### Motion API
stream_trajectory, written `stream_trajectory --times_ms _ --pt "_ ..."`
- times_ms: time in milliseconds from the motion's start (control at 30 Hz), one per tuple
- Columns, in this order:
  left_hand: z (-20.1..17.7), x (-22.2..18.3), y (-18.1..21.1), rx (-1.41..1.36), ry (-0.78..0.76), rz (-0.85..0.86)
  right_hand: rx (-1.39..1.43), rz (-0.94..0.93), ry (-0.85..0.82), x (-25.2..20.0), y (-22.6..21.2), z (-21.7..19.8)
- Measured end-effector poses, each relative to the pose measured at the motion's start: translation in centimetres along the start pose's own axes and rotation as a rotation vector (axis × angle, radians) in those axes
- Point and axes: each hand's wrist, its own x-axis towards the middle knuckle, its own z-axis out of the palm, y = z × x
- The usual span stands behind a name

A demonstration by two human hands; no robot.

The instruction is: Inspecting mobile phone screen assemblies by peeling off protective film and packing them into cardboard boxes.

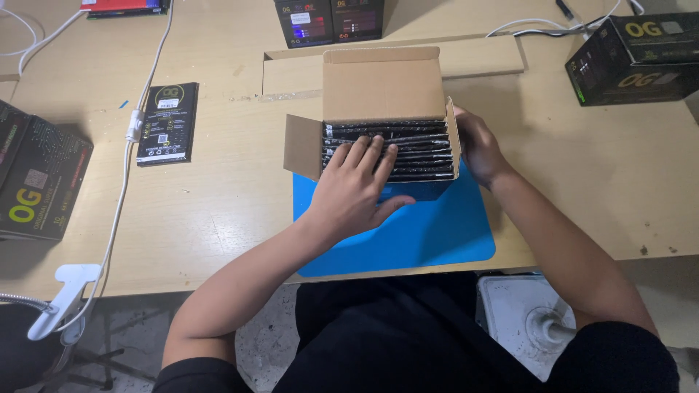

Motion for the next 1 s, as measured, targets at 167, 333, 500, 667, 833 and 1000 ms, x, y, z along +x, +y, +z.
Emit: stream_trajectory --times_ms 167,333,500,667,833,1000 --pt "0.4 0.3 0.4 0.04 0.024 -0.019 0.02 0.058 0.01 0.5 -0.3 -0.1" --pt "-0.1 0.7 -0.4 -0.021 -0.009 -0.048 0.014 0.091 -0.01 0.7 0.5 -0.8" --pt "0.1 0.2 0.7 0.058 0.08 0.024 0.014 0.102 -0.009 0.5 1.2 -1.3" --pt "2.2 -0.6 2.0 0.066 0.182 0.103 0.057 0.132 0.038 0.8 1.0 -0.9" --pt "0.6 -0.6 2.8 0.087 0.092 0.07 0.063 0.123 0.025 0.7 1.1 -0.8" --pt "-0.1 -0.2 2.5 0.07 0.009 0.062 0.013 0.115 0.008 0.5 1.0 -1.1"
